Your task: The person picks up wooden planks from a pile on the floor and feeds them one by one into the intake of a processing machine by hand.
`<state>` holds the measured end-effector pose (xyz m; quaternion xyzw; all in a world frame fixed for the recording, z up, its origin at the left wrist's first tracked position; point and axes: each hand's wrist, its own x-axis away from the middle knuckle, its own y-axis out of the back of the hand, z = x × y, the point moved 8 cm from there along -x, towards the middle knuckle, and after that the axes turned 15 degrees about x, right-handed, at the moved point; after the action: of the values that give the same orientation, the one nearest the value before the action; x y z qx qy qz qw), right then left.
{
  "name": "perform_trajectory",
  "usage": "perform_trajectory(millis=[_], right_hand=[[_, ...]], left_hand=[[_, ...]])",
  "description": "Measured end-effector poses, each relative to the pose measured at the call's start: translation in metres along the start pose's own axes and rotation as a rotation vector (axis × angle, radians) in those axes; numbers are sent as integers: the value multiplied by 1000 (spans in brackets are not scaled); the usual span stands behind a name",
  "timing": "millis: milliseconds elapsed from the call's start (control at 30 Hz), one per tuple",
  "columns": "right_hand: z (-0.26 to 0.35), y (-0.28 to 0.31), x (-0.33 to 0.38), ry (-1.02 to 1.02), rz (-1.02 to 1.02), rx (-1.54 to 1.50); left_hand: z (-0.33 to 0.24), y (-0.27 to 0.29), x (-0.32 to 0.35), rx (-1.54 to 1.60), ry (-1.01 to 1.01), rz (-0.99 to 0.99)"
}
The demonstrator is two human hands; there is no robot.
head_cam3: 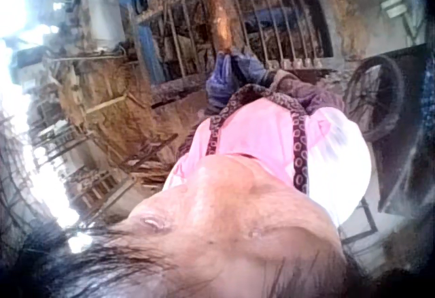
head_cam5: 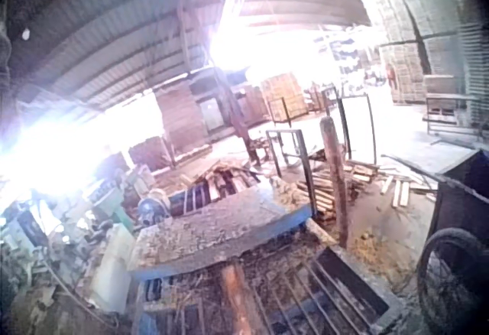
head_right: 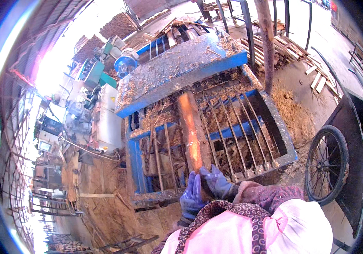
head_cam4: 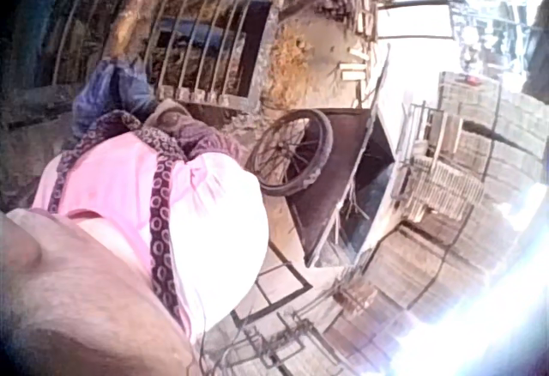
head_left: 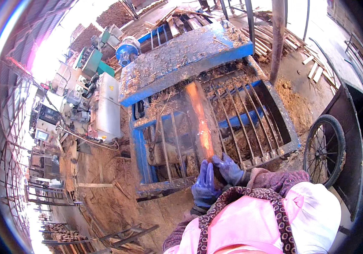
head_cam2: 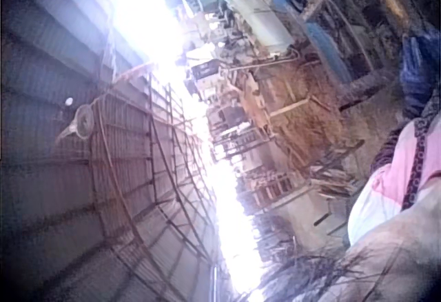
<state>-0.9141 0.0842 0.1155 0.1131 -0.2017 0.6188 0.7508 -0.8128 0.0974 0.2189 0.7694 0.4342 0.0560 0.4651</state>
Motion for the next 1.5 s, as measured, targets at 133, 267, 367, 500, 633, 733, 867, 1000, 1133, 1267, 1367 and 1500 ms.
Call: perform_trajectory(millis=[133, 267, 367, 500, 633, 733, 867, 1000, 1133, 1267, 1367, 1500], right_hand=[[12, 26, -41, 296, -107, -137], [12, 34, -61, 114, -3, -280], [64, 44, 0, 574, -313, 305], [53, 41, -4, 645, -488, 719], [58, 48, -53, 611, -607, 843], [77, 59, -87, 678, -690, 854], [80, 77, -110, 625, -743, 849], [72, 54, -66, 648, -580, 930], [53, 53, -59, 554, -534, 950], [59, 48, -61, 591, -553, 965], [60, 45, -61, 566, -525, 948], [61, 43, -54, 539, -513, 942]], left_hand=[[14, -13, -33, -64, 40, 101], [15, -15, -55, -145, 71, 193], [25, -16, -47, -145, 109, 171], [55, -51, -62, -164, 155, 241], [90, -73, -99, -142, 251, 339], [108, -77, -140, -119, 208, 304], [136, -97, -190, -93, 258, 339], [153, -86, -190, 50, 115, 86], [147, -87, -190, 76, 132, 45], [158, -93, -187, 3, 94, 85], [152, -83, -182, -11, 143, 161], [123, -12, -167, 307, -210, -25]])
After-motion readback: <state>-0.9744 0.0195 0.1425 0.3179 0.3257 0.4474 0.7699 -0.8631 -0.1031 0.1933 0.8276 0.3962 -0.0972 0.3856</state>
